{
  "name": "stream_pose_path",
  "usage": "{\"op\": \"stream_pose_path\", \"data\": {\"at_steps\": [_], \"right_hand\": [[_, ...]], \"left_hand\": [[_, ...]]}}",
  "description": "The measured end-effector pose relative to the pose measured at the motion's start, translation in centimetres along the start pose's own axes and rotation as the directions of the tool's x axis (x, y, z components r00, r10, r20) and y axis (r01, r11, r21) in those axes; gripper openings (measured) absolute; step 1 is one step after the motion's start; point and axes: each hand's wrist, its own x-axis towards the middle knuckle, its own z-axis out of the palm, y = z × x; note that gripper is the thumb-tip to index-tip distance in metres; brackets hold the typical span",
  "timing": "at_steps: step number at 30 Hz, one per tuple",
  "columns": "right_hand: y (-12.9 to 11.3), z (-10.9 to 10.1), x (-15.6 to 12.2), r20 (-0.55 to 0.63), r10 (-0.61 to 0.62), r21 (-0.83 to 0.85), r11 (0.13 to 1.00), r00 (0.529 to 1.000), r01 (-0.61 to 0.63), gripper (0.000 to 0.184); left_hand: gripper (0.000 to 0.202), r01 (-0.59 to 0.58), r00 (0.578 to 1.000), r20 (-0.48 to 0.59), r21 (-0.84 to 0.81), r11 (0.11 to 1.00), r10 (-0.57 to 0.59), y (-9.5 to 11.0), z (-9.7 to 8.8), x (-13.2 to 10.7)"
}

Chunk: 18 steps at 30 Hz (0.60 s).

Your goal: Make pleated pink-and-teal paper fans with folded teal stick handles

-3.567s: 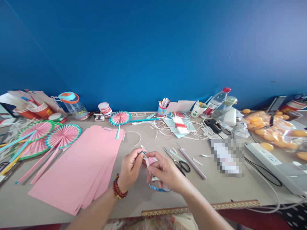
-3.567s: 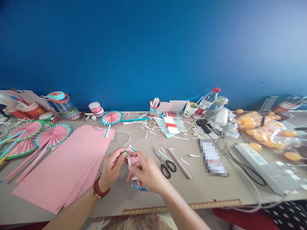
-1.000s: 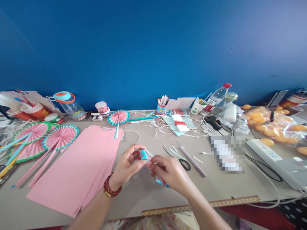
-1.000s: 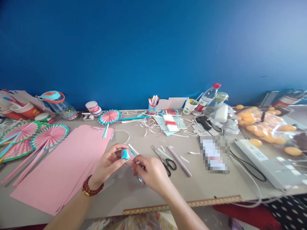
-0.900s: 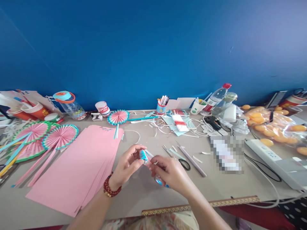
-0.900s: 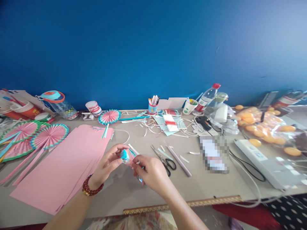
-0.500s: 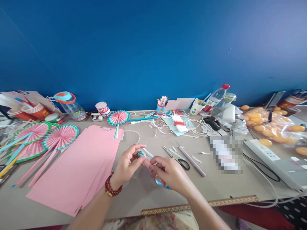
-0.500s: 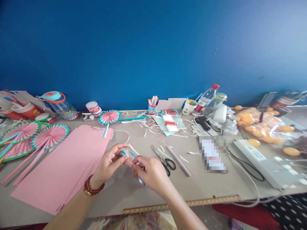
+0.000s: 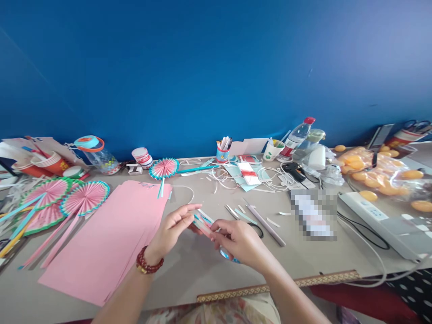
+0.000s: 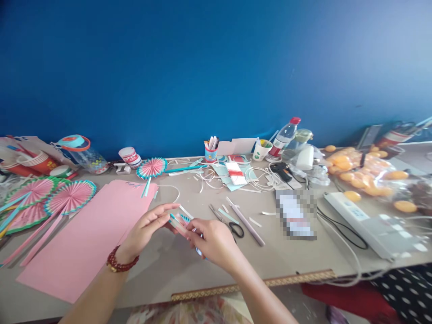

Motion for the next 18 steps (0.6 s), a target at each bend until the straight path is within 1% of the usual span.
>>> {"op": "stream_pose_path", "data": {"at_steps": [1,3,4,5,6,7,8,9,10,11,12,14,16,18], "right_hand": [[-0.1,-0.1,-0.1,0.009,-0.007,-0.025,1.0,1.0,0.007,0.019],[-0.4,-0.3,-0.2,0.024,-0.023,-0.1,0.995,0.999,0.025,0.018],[-0.6,-0.3,-0.2,0.025,-0.031,-0.152,0.988,0.999,0.034,0.017],[-0.7,-0.2,-0.2,0.017,-0.04,-0.213,0.976,0.999,0.043,0.016],[-0.8,-0.1,-0.1,0.004,-0.052,-0.282,0.958,0.999,0.051,0.016],[-0.9,0.1,0.0,-0.011,-0.068,-0.354,0.933,0.998,0.06,0.015],[-0.9,0.4,0.1,-0.026,-0.088,-0.423,0.904,0.996,0.069,0.015],[-0.9,0.6,0.2,-0.038,-0.11,-0.482,0.873,0.993,0.078,0.016],[-0.8,0.8,0.3,-0.049,-0.127,-0.53,0.844,0.991,0.082,0.018],[-0.7,1.0,0.4,-0.066,-0.142,-0.564,0.822,0.988,0.081,0.018],[-0.6,1.2,0.5,-0.084,-0.158,-0.584,0.808,0.984,0.079,0.018],[-0.3,1.4,0.5,-0.112,-0.195,-0.598,0.796,0.974,0.091,0.023],[0.1,1.5,0.6,-0.114,-0.227,-0.595,0.795,0.967,0.117,0.028],[0.5,1.7,0.6,-0.096,-0.237,-0.587,0.798,0.967,0.137,0.027]], "left_hand": [[0.043,-0.009,1.0,-0.008,0.076,0.997,0.01,0.4,-0.1,-0.2],[0.044,-0.093,0.994,-0.024,0.287,0.953,0.104,1.4,-0.1,-0.6],[0.046,-0.151,0.985,-0.009,0.407,0.901,0.169,2.0,0.1,-0.8],[0.048,-0.21,0.973,0.03,0.522,0.826,0.229,2.7,0.4,-1.0],[0.049,-0.251,0.964,0.092,0.615,0.747,0.248,3.4,0.8,-1.1],[0.042,-0.269,0.961,0.154,0.694,0.668,0.228,4.0,1.1,-1.2],[0.031,-0.276,0.96,0.191,0.756,0.593,0.204,4.5,1.5,-1.2],[0.02,-0.268,0.962,0.201,0.804,0.531,0.183,5.0,1.8,-1.2],[0.014,-0.257,0.966,0.201,0.837,0.483,0.166,5.2,2.0,-1.1],[0.016,-0.241,0.969,0.191,0.86,0.451,0.155,5.3,2.1,-1.1],[0.019,-0.226,0.973,0.177,0.87,0.438,0.151,5.3,2.1,-1.1],[0.021,-0.201,0.978,0.148,0.862,0.466,0.148,4.8,1.9,-1.1],[0.019,-0.169,0.984,0.11,0.825,0.539,0.139,3.7,1.7,-1.2],[0.02,-0.119,0.992,0.075,0.778,0.617,0.097,2.4,1.6,-1.4]]}}
